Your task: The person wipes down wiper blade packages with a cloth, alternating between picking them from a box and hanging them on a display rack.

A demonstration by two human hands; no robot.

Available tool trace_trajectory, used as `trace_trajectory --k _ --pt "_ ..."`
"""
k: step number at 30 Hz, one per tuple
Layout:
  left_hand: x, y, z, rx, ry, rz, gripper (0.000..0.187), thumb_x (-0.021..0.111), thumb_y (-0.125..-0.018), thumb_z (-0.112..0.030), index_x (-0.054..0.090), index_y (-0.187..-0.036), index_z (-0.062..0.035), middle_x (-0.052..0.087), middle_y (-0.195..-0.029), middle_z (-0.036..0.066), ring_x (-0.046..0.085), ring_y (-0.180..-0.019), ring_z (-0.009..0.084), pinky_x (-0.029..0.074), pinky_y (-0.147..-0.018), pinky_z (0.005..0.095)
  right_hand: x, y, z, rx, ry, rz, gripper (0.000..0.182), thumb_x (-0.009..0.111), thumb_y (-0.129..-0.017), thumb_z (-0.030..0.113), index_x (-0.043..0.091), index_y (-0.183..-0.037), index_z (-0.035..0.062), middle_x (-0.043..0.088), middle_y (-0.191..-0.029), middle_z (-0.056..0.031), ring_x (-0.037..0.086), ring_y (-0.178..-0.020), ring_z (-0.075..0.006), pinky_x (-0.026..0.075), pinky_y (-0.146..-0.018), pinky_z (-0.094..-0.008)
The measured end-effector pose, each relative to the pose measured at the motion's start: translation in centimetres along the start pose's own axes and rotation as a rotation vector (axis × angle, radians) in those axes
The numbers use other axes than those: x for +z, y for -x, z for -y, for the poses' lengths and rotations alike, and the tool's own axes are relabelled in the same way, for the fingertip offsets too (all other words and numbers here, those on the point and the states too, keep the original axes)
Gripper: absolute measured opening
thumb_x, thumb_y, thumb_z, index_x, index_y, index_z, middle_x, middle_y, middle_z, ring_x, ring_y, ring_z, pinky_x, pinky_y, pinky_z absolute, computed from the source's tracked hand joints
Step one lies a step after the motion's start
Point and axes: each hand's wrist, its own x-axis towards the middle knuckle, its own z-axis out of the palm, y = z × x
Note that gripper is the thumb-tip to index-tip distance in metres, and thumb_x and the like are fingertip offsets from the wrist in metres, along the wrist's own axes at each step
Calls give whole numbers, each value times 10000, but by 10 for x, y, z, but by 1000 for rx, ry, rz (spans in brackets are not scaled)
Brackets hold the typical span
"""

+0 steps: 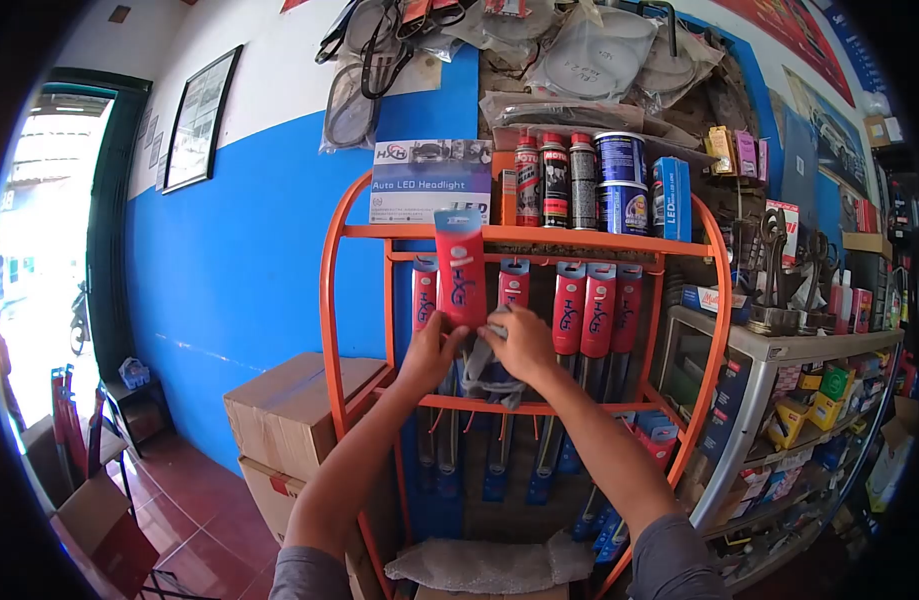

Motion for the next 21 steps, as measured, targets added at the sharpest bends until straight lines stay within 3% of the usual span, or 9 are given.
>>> trace_trajectory --k 2,6,8,9,11,21 --pt "12 10 20 -68 -32 69 342 649 -1010 -279 522 -1066 32 701 -793 197 743 -706 293 541 -595 401 18 16 -12 109 -34 56 298 745 -866 343 770 -977 68 709 -1091 -227 655 -1102 -420 530 -913 -506" --pt "32 17 53 -166 -11 129 353 640 -1012 -287 520 -1075 39 704 -827 228 739 -774 367 544 -639 452 52 36 -41 185 29 111 308 737 -867 363 774 -993 84 721 -1084 -192 652 -1115 -413 534 -906 -495" --pt "42 17 72 -97 -161 133 370 627 -1014 -291 511 -1101 49 696 -869 274 703 -853 459 535 -689 505 63 37 -52 217 20 116 306 740 -866 362 776 -998 89 724 -1078 -189 659 -1102 -404 537 -904 -489" --pt "44 15 72 -98 -160 135 370 627 -1014 -291 511 -1101 49 696 -869 274 703 -853 459 535 -689 505 64 36 -53 247 9 119 304 742 -865 361 777 -1003 93 726 -1071 -185 667 -1088 -395 539 -903 -483" --pt "48 10 74 -220 -99 157 383 614 -1016 -289 497 -1117 61 681 -916 311 659 -913 516 520 -728 537 66 34 -57 272 4 125 303 747 -860 360 779 -1010 98 730 -1070 -178 677 -1067 -386 544 -898 -477" --pt "70 -25 118 -245 -204 234 445 517 -1041 -361 493 -1158 67 652 -1027 372 611 -1043 557 489 -853 593 87 14 -76 476 48 183 276 742 -871 382 785 -1051 176 748 -1041 -140 702 -1013 -371 559 -873 -478"
